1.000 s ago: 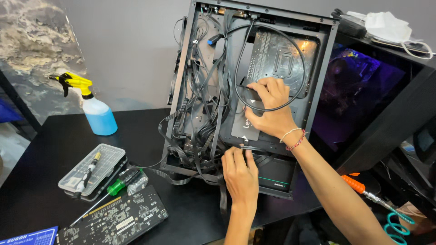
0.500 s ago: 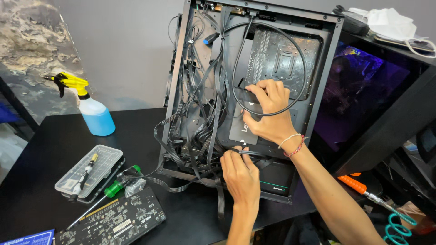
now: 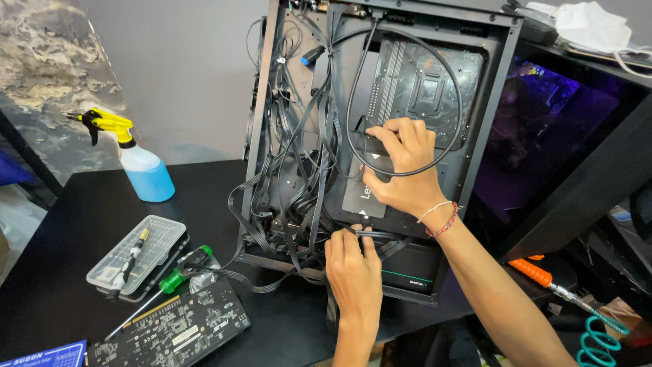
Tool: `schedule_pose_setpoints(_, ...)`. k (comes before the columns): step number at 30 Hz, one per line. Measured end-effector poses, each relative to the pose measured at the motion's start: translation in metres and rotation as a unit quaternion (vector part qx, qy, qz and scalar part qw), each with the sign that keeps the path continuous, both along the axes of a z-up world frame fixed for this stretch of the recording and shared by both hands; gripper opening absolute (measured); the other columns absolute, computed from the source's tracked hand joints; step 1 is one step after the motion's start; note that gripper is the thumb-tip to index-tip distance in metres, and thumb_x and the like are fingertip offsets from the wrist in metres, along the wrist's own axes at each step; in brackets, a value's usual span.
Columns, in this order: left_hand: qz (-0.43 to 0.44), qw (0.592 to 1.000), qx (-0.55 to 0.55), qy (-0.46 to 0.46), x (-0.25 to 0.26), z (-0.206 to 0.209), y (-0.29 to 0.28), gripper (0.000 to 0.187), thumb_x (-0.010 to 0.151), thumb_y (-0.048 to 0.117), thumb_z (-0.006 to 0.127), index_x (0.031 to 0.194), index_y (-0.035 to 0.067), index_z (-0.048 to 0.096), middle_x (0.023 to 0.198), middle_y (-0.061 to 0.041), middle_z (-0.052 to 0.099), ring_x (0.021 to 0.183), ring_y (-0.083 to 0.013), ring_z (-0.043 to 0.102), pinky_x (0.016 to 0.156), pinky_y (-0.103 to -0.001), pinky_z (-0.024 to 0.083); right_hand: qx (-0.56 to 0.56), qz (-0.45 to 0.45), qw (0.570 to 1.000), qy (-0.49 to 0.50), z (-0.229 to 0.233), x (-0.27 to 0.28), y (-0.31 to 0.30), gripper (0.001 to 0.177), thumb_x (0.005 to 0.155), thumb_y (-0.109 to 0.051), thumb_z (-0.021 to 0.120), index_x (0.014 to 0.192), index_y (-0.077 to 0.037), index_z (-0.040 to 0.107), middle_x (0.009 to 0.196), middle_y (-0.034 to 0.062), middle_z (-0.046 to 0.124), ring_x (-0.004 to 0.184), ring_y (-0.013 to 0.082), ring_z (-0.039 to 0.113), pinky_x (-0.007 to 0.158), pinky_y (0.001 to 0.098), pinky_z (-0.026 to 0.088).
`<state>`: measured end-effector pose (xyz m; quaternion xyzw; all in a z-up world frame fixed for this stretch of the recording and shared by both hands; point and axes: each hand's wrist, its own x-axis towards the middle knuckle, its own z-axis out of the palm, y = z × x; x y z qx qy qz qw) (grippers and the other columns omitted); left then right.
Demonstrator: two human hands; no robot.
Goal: The person organizes and bundles a large cluster of black cables inside an open computer case using zip ties. They gather the wires, wrap a tie around them, and pull it tight to secure the bundle.
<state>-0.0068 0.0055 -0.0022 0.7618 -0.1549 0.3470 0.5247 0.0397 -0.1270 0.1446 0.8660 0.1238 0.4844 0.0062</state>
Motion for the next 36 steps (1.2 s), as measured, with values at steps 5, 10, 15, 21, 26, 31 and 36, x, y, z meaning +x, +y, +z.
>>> schedule_pose_setpoints(5, 0.012, 0.995, -0.033, -0.092, -0.001, 0.006, 0.0, 0.01, 0.106, 0.006, 0.074, 0.106, -0.004, 0.072, 0.099, -0.015, 0.067, 0.086, -0.0355, 0.065, 0.08, -0.046, 0.058, 0.003, -0.003, 1.0, -0.006, 0.0, -0.002, 0.003, 0.054, 0.078, -0.031, 0.079, 0.129, -0.013, 0.072, 0.118, 0.0066, 0.058, 0.105, 0.0311, 0.052, 0.089, 0.0463, 0.037)
schedule_pose_setpoints(10, 0.011, 0.995, -0.061, -0.084, -0.003, 0.007, -0.003, 0.005, 0.102, -0.002, 0.074, 0.101, -0.002, 0.069, 0.096, -0.013, 0.065, 0.082, -0.0342, 0.061, 0.077, -0.046, 0.055, 0.003, -0.01, 1.0, -0.011, 0.0, -0.009, 0.011, 0.054, 0.078, -0.032, 0.078, 0.128, -0.013, 0.072, 0.119, 0.008, 0.058, 0.107, 0.0323, 0.053, 0.09, 0.047, 0.037)
schedule_pose_setpoints(15, 0.018, 0.992, -0.083, -0.092, -0.004, 0.01, -0.004, 0.006, 0.101, -0.004, 0.074, 0.1, -0.003, 0.068, 0.092, -0.011, 0.063, 0.081, -0.0324, 0.061, 0.074, -0.045, 0.054, 0.007, -0.009, 1.0, -0.012, 0.0, -0.011, 0.014, 0.055, 0.076, -0.03, 0.078, 0.128, -0.013, 0.072, 0.118, 0.0067, 0.058, 0.104, 0.0309, 0.052, 0.088, 0.0456, 0.037)
schedule_pose_setpoints(21, -0.001, 0.994, -0.067, -0.086, 0.006, 0.0, -0.005, 0.011, 0.094, -0.01, 0.069, 0.096, 0.0, 0.067, 0.099, -0.013, 0.067, 0.085, -0.0335, 0.061, 0.078, -0.045, 0.054, 0.014, 0.012, 1.0, -0.003, -0.001, -0.004, 0.01, 0.056, 0.075, -0.029, 0.079, 0.129, -0.013, 0.072, 0.117, 0.0061, 0.057, 0.102, 0.0299, 0.051, 0.088, 0.0463, 0.036)
schedule_pose_setpoints(26, -0.014, 0.994, -0.078, -0.074, 0.005, 0.004, -0.001, 0.01, 0.099, -0.004, 0.073, 0.094, 0.001, 0.067, 0.097, -0.01, 0.069, 0.085, -0.0325, 0.065, 0.079, -0.045, 0.057, -0.002, 0.005, 1.0, -0.007, -0.004, -0.004, 0.009, 0.06, 0.076, -0.03, 0.081, 0.132, -0.012, 0.073, 0.12, 0.0063, 0.059, 0.107, 0.0317, 0.053, 0.088, 0.0472, 0.037)
schedule_pose_setpoints(31, 0.0, 0.994, -0.076, -0.079, 0.005, -0.001, 0.0, 0.012, 0.103, 0.002, 0.075, 0.094, 0.0, 0.067, 0.096, -0.011, 0.069, 0.086, -0.0341, 0.066, 0.081, -0.046, 0.057, -0.002, 0.008, 1.0, 0.002, -0.005, -0.009, 0.013, 0.054, 0.084, -0.031, 0.079, 0.134, -0.012, 0.072, 0.125, 0.0084, 0.059, 0.11, 0.0334, 0.053, 0.09, 0.048, 0.036)
schedule_pose_setpoints(36, 0.01, 0.99, -0.094, -0.102, 0.008, 0.0, -0.006, 0.006, 0.105, 0.001, 0.072, 0.101, -0.003, 0.069, 0.094, -0.013, 0.068, 0.084, -0.0349, 0.066, 0.08, -0.046, 0.058, 0.007, -0.005, 1.0, -0.004, -0.008, -0.006, 0.014, 0.046, 0.093, -0.034, 0.075, 0.133, -0.013, 0.073, 0.124, 0.0076, 0.06, 0.111, 0.033, 0.053, 0.092, 0.0481, 0.036)
